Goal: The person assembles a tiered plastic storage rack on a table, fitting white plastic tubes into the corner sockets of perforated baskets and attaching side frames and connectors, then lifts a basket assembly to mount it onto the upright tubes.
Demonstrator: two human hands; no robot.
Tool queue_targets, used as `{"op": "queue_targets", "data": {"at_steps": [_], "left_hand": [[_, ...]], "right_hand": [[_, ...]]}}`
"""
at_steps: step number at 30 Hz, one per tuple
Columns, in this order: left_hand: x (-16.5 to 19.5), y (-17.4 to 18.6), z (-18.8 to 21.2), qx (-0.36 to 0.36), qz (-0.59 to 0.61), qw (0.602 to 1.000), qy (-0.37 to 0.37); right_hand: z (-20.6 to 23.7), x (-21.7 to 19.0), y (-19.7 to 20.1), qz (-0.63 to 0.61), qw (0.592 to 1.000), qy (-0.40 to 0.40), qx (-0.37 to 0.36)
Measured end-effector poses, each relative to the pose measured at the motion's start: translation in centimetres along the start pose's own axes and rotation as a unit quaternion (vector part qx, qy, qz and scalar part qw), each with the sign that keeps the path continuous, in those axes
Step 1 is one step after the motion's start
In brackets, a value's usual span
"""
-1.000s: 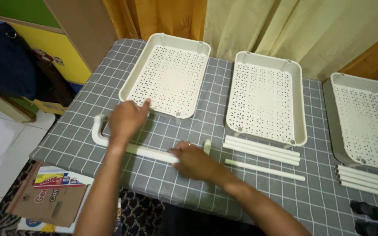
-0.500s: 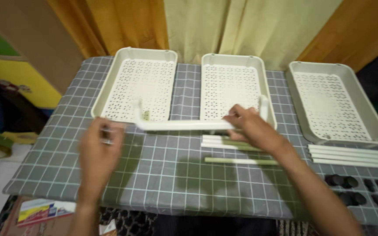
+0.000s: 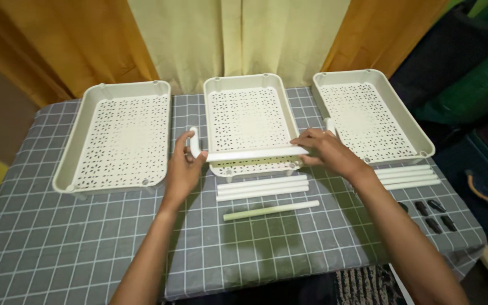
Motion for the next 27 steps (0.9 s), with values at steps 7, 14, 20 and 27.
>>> {"op": "queue_targets", "data": {"at_steps": [7,14,20,27], "left_hand": [[-5.3,-3.5,-3.6,-0.056,0.094,0.994,0.028],[-5.8,-3.4,-3.1,-0.077,0.161,0.982,0.054],[-2.5,0.1,-0.8,-0.007,0.026,0.999,0.022],[-0.9,7.1,2.0,0.064,0.051,0.997,0.001]], "right_hand": [[0.0,3.9,-1.6,-0.037,0.999,0.004,-0.006],[0.0,4.0,-2.1,-0.072,0.995,-0.068,-0.011],[-1.4,-0.1,-0.6,0.008,0.999,-0.037,0.019],[-7.0,-6.9,-2.4,-0.064,0.995,0.055,0.054]]}}
Point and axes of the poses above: each hand's wrist, its own z-axis away from the middle knuckle, its own y-axis out of the back of the hand, x = y × z, the point moved 4 cm from there along -z, towards the middle knuckle, and after that the axes turned 8 degrees about y, right-handed, at the moved point
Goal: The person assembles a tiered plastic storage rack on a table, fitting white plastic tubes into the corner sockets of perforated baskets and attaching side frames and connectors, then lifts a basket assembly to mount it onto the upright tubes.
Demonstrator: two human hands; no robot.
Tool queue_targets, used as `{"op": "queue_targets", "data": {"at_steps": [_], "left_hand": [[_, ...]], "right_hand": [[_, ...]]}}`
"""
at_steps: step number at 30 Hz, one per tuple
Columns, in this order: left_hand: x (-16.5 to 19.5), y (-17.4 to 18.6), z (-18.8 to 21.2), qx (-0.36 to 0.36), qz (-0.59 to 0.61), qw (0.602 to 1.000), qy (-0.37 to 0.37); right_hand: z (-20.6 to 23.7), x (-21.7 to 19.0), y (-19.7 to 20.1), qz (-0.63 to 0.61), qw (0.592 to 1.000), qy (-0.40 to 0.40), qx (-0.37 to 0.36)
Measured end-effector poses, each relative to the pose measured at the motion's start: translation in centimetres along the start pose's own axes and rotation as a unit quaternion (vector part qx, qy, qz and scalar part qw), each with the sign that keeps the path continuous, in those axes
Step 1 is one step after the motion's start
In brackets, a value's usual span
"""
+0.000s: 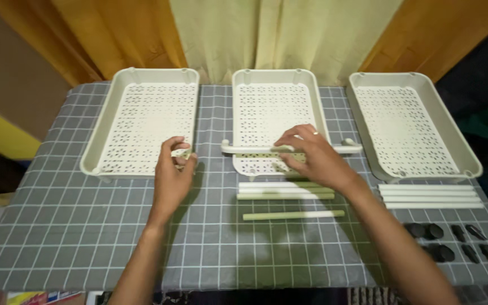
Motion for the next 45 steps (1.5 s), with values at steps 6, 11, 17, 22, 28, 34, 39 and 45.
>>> {"op": "queue_targets", "data": {"at_steps": [6,11,17,22,28,34,39,45], "left_hand": [[-6.9,6.6,-0.9,0.188,-0.044,0.981,-0.025],[-14.1,9.1,-1.3,0.224,-0.042,0.971,0.072],[-14.8,9.1,-1.5,0.082,0.142,0.948,0.274],[-13.9,10.9,-2.2,0.068,0.106,0.946,0.298],[-14.3,11.7,-2.8,0.089,0.020,0.954,0.285],[-11.8,14.0,-2.2,0.179,-0.033,0.957,0.224],[-9.5,17.8,2.9,0.199,-0.011,0.952,0.233],[-8.1,19.2,11.2,0.189,-0.066,0.944,0.260]], "right_hand": [[-7.4,-3.2,-6.6,-0.095,0.995,-0.034,0.005],[-13.9,-2.3,-13.4,-0.149,0.985,-0.079,0.018],[-19.8,0.1,-19.6,-0.035,0.989,-0.146,-0.015],[-22.5,3.1,-22.8,0.049,0.978,-0.202,-0.032],[-24.3,7.0,-25.4,0.013,0.968,-0.249,-0.040],[-23.7,5.5,-24.8,0.006,0.981,-0.193,-0.020],[-19.7,0.6,-23.2,-0.250,0.941,-0.229,-0.021],[-13.6,-5.0,-22.3,-0.286,0.943,-0.166,-0.039]]}}
Point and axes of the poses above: each hand's wrist, its own z-axis away from the middle knuckle, its own y-axis out of the back of the hand, x = y × z, the point moved 4 cm from there along -z, towards the middle knuckle, and after that the axes turned 8 degrees about y, right-handed, at the moved point
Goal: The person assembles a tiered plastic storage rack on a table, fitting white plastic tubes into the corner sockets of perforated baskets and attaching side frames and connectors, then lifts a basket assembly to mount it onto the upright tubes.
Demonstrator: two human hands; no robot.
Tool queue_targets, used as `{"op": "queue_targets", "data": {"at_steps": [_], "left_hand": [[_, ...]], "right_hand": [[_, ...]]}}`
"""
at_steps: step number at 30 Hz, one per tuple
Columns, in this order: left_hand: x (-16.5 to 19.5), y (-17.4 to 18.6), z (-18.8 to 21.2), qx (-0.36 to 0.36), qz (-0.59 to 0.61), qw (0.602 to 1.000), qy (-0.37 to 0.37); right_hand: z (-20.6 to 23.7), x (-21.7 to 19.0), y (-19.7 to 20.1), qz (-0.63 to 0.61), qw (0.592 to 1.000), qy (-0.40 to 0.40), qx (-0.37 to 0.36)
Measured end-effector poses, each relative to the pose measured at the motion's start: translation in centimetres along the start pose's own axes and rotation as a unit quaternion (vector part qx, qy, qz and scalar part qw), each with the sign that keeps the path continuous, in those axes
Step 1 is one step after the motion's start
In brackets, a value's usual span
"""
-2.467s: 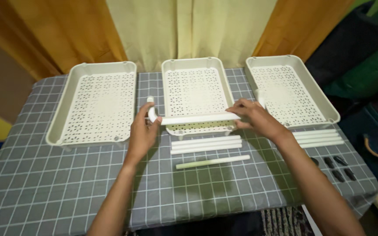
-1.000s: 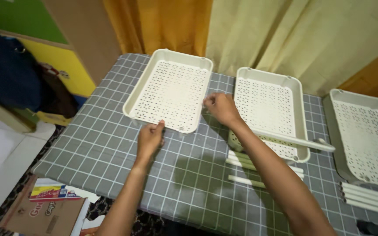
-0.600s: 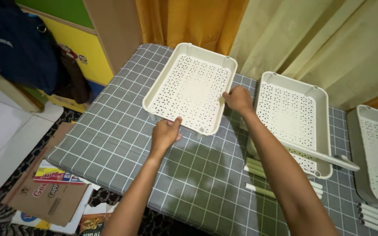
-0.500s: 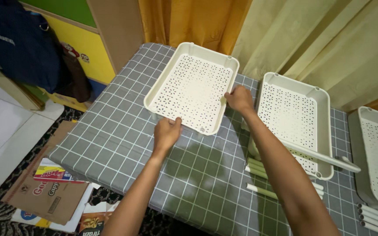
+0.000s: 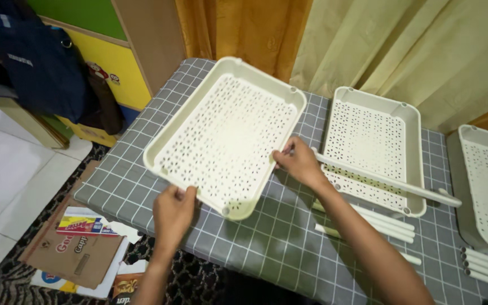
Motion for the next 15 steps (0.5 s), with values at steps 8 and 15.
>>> {"op": "queue_targets", "data": {"at_steps": [8,15], "left_hand": [[-5.0,-0.7,5.1,-0.026,0.027,0.997,0.073],[-7.2,-2.3,4.7,-0.036,0.005,0.993,0.111]], "right_hand": [[4.4,1.7,-1.5,0.038,0.999,0.032,-0.002],[4.7,3.5,-1.8,-0.009,1.000,0.013,-0.009]]}}
Point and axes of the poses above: each hand's wrist, its own z-axis away from the middle knuckle, its own y-axis out of the back of the hand, x = y × z, the point moved 4 cm from there along -z, towards the middle knuckle, and after that the axes turned 8 degrees about y, right-handed, at the moved point
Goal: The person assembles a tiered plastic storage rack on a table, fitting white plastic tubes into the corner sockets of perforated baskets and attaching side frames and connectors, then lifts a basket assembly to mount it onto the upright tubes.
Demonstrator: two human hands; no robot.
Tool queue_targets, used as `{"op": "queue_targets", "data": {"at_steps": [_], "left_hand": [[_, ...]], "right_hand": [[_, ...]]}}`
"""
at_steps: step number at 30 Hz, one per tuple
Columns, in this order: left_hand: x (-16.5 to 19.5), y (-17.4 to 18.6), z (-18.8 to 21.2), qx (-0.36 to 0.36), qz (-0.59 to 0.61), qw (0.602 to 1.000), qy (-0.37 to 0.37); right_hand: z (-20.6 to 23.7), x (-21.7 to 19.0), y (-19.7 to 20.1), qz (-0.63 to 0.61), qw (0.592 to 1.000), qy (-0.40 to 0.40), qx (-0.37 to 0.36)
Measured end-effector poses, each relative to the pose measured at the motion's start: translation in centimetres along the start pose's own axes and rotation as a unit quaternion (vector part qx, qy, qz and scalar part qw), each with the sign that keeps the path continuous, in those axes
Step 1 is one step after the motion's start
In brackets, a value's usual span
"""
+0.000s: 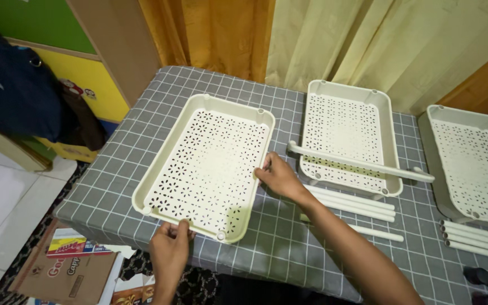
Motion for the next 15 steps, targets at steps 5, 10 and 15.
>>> {"op": "queue_targets", "data": {"at_steps": [5,10,15], "left_hand": [[0.4,0.0,0.3,0.040,0.025,0.995,-0.091],[1.7,0.4,2.5,0.134,-0.051,0.982,-0.125],[6.6,-1.3,5.4,0.100,0.000,0.938,-0.331]], "right_hand": [[0.1,-0.8,-0.3,-0.037,0.999,0.002,0.000],[2.2,-4.1,1.7,-0.035,0.996,-0.081,-0.030],[5.4,-5.9,7.9,0.091,0.987,-0.134,0.013]]}}
Point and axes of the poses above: each hand's wrist, its own z-axis away from the middle knuckle, its own y-axis out of the back of the hand, x = y × z, the point moved 4 cm from there along -z, towards the middle knuckle, and after that the axes turned 8 degrees about y, right-handed, at the moved point
